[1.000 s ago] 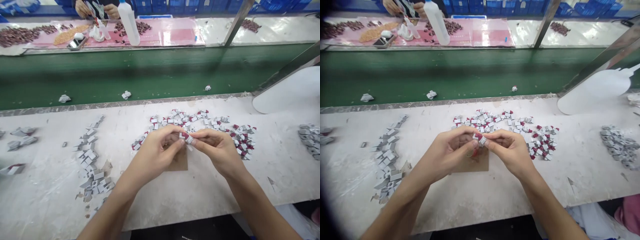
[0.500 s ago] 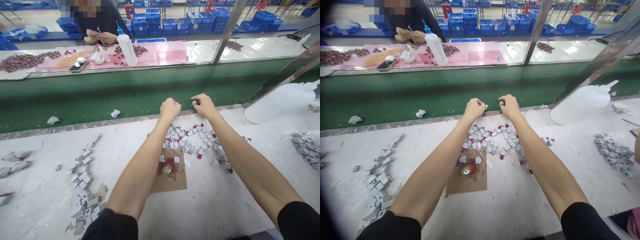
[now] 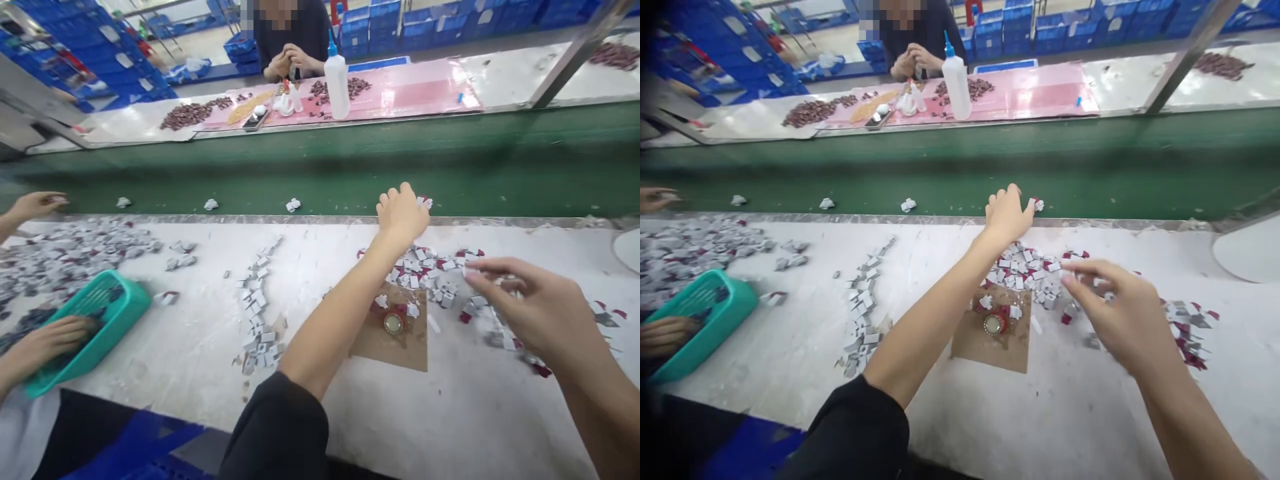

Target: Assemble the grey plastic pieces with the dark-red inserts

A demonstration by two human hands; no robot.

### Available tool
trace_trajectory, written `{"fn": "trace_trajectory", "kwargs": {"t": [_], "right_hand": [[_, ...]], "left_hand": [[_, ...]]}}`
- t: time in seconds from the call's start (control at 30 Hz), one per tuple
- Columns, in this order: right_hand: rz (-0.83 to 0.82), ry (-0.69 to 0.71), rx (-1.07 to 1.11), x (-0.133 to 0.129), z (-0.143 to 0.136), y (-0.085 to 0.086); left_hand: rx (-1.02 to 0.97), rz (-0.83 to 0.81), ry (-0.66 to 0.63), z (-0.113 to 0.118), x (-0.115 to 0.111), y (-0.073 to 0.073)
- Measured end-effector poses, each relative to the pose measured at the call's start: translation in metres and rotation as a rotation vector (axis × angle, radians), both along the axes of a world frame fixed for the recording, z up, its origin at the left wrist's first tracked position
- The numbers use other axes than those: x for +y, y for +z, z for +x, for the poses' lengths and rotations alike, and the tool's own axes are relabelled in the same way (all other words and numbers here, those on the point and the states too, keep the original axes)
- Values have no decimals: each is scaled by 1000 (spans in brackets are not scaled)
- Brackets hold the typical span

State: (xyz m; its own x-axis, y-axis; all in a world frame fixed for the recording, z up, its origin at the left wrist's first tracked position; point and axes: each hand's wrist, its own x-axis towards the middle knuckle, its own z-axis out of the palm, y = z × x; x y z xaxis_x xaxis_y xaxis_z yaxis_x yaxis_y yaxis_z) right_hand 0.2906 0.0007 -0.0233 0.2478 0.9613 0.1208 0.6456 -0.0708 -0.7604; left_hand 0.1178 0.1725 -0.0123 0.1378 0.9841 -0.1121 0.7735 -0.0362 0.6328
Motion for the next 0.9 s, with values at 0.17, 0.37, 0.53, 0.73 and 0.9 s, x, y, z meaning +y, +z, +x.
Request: {"fn": "trace_trajectory", "kwargs": {"t": [0.17, 0.37, 0.53, 0.73, 0.9], "right_hand": [[-122, 126, 86, -82, -9, -19], [-120, 195, -29, -124, 7, -43], [-124, 236, -70, -122, 18, -38], [-216, 33, 323, -100, -22, -13], [-291, -10, 800, -77, -55, -6]], "left_hand": [[-41, 94, -78, -85, -111, 14], [426, 120, 402, -205, -190, 1], [619, 56, 532, -250, -193, -14], [595, 122, 489, -250, -187, -22], [581, 145, 473, -249, -190, -20]]}}
